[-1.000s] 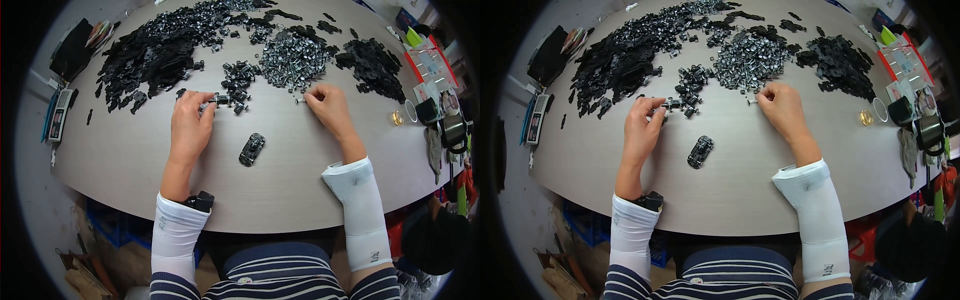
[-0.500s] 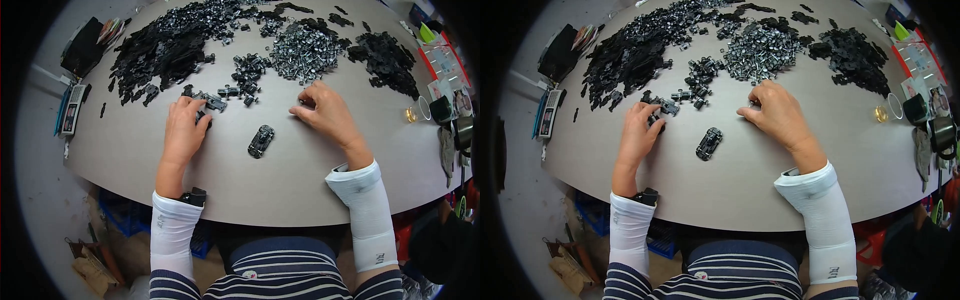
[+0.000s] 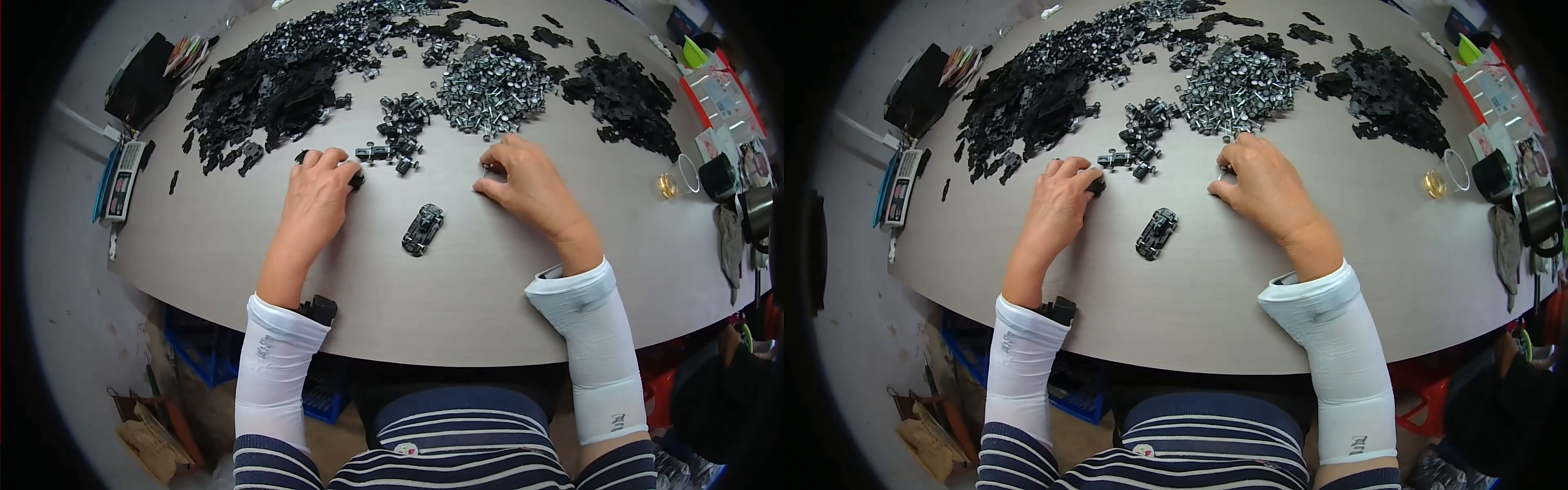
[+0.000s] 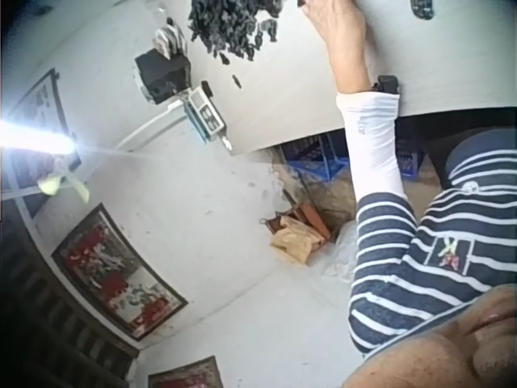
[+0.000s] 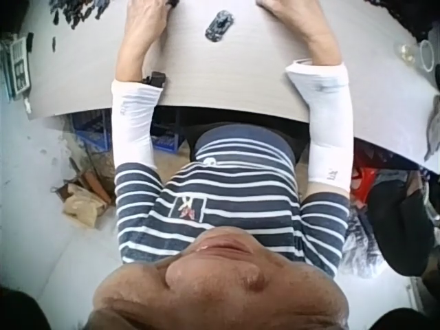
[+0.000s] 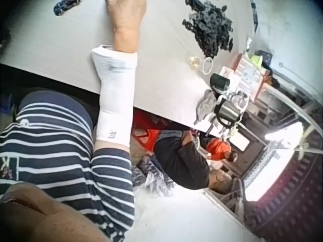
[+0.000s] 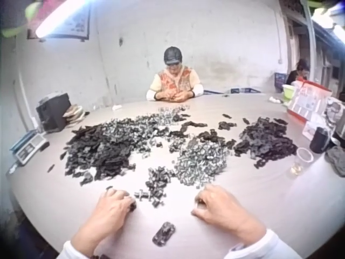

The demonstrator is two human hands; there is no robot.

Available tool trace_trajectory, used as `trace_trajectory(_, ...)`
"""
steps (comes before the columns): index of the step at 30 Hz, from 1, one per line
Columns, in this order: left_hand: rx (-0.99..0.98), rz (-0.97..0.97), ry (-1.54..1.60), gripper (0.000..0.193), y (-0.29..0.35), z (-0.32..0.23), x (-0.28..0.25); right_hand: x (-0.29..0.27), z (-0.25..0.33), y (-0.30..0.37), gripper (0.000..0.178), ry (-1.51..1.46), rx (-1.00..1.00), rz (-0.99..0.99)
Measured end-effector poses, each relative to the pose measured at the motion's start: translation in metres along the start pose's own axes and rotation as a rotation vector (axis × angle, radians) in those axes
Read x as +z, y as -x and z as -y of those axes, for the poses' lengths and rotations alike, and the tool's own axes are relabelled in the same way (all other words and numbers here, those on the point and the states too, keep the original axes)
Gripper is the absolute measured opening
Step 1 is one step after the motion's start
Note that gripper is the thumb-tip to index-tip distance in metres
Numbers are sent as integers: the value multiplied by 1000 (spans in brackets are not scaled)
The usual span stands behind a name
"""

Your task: The person is sorting and assembling small plastic components, specifically placing a small pin or component into a black housing.

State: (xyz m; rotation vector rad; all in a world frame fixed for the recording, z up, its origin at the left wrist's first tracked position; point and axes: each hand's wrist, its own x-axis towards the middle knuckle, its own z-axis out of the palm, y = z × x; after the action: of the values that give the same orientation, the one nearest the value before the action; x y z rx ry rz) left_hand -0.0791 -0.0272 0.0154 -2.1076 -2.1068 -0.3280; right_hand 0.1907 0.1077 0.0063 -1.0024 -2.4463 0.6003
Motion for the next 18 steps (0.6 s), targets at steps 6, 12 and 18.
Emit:
trace_trajectory(6, -53, -39, 156, 18, -3, 11, -4, -3, 4, 1, 26, 21, 15, 3)
trace_trajectory(12, -393, -183, 745, 19, -13, 7, -6, -1, -1, 1, 27, 28, 4, -15)
trace_trajectory(18, -622, -166, 1545, 16, -20, -13, -6, 0, 21, -5, 28, -182, 36, -49)
